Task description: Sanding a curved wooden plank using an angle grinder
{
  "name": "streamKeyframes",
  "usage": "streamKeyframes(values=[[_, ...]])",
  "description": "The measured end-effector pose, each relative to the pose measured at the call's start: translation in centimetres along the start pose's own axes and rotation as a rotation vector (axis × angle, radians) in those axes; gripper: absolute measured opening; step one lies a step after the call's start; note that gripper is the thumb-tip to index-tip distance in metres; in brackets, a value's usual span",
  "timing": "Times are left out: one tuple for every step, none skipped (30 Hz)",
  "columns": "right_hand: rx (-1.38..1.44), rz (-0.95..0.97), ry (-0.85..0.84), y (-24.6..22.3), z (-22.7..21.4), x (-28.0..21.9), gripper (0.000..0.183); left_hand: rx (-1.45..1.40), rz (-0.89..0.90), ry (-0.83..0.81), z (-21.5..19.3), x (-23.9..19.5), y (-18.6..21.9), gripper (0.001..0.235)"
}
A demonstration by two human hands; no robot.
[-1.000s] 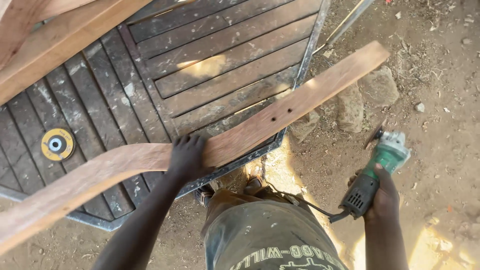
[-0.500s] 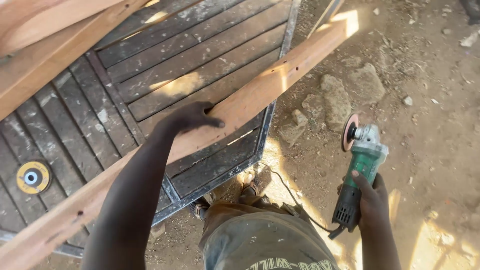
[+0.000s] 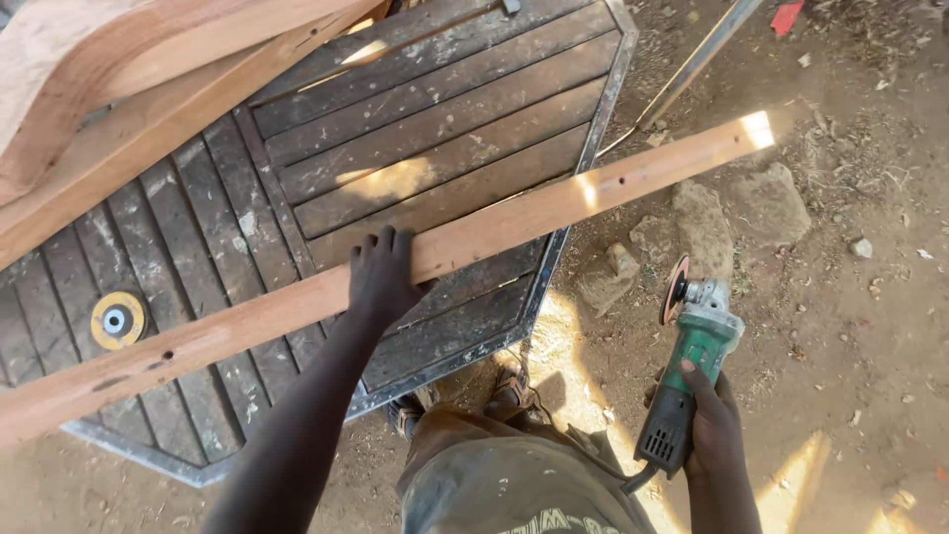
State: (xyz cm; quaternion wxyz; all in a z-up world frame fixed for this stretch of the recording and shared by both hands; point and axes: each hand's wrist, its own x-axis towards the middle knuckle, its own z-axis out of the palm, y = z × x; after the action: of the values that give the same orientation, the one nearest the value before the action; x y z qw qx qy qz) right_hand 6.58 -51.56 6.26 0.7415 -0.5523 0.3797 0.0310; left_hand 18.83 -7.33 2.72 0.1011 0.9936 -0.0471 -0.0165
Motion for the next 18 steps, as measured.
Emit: streamKeyframes(values=[[-0.005, 0.008, -0.008, -0.3, 0.1, -0.3, 0.031, 0.004, -0.011, -0.004, 0.1, 0.3, 0.8, 0.08], [0.012, 0.032, -0.008, -0.7, 0.3, -0.5, 0.031, -0.023, -0.025, -0.07, 0.1, 0.6, 1.5, 0.083], [0.028, 0.056, -0.008, -1.1, 0.5, -0.7, 0.031, -0.05, -0.038, -0.135, 0.2, 1.0, 2.1, 0.086], [0.022, 0.062, -0.018, -1.3, 0.6, -0.7, 0.031, -0.048, -0.051, -0.136, 0.8, 1.6, 3.3, 0.086], [0.019, 0.041, -0.05, -1.5, 0.7, -0.7, 0.031, -0.007, -0.01, -0.116, 1.4, 2.2, 4.5, 0.086], [0.011, 0.026, -0.079, -1.7, 0.6, -1.0, 0.031, 0.029, 0.029, -0.103, 2.1, 2.5, 5.8, 0.087], [0.0, 0.037, -0.084, -1.8, 0.4, -1.1, 0.031, 0.027, 0.015, -0.112, 2.9, 3.0, 7.3, 0.087], [0.003, 0.011, -0.122, -2.1, 0.3, -1.0, 0.033, -0.003, 0.017, -0.106, 3.6, 3.6, 8.9, 0.09], [0.006, -0.013, -0.161, -2.4, 0.2, -1.0, 0.036, -0.033, 0.018, -0.1, 4.4, 4.3, 10.4, 0.093], [-0.004, -0.002, -0.166, -2.8, 0.2, -1.4, 0.036, -0.035, 0.004, -0.108, 5.3, 4.8, 11.7, 0.093], [-0.016, -0.045, -0.212, -3.1, 0.3, -1.8, 0.034, -0.056, 0.032, -0.051, 6.3, 5.3, 13.0, 0.09], [-0.026, -0.091, -0.26, -3.6, 0.4, -2.1, 0.033, -0.076, 0.061, 0.009, 7.2, 6.1, 14.3, 0.087], [-0.034, -0.083, -0.266, -3.6, 0.4, -2.4, 0.033, -0.076, 0.049, 0.005, 8.2, 6.2, 14.9, 0.087], [0.01, -0.071, -0.292, -3.6, 0.5, -2.6, 0.044, -0.061, 0.095, 0.048, 9.2, 6.6, 15.5, 0.085], [0.053, -0.06, -0.318, -3.7, 0.5, -2.9, 0.054, -0.046, 0.14, 0.091, 10.2, 7.0, 16.2, 0.084], [0.049, -0.05, -0.327, -3.8, 0.8, -3.3, 0.054, -0.042, 0.128, 0.087, 10.1, 6.6, 16.3, 0.084], [0.099, -0.03, -0.336, -3.9, 1.1, -3.7, 0.058, -0.041, 0.146, 0.118, 10.0, 6.1, 16.3, 0.084], [0.151, -0.011, -0.346, -4.0, 1.5, -4.1, 0.062, -0.037, 0.165, 0.151, 9.7, 5.8, 16.2, 0.085]])
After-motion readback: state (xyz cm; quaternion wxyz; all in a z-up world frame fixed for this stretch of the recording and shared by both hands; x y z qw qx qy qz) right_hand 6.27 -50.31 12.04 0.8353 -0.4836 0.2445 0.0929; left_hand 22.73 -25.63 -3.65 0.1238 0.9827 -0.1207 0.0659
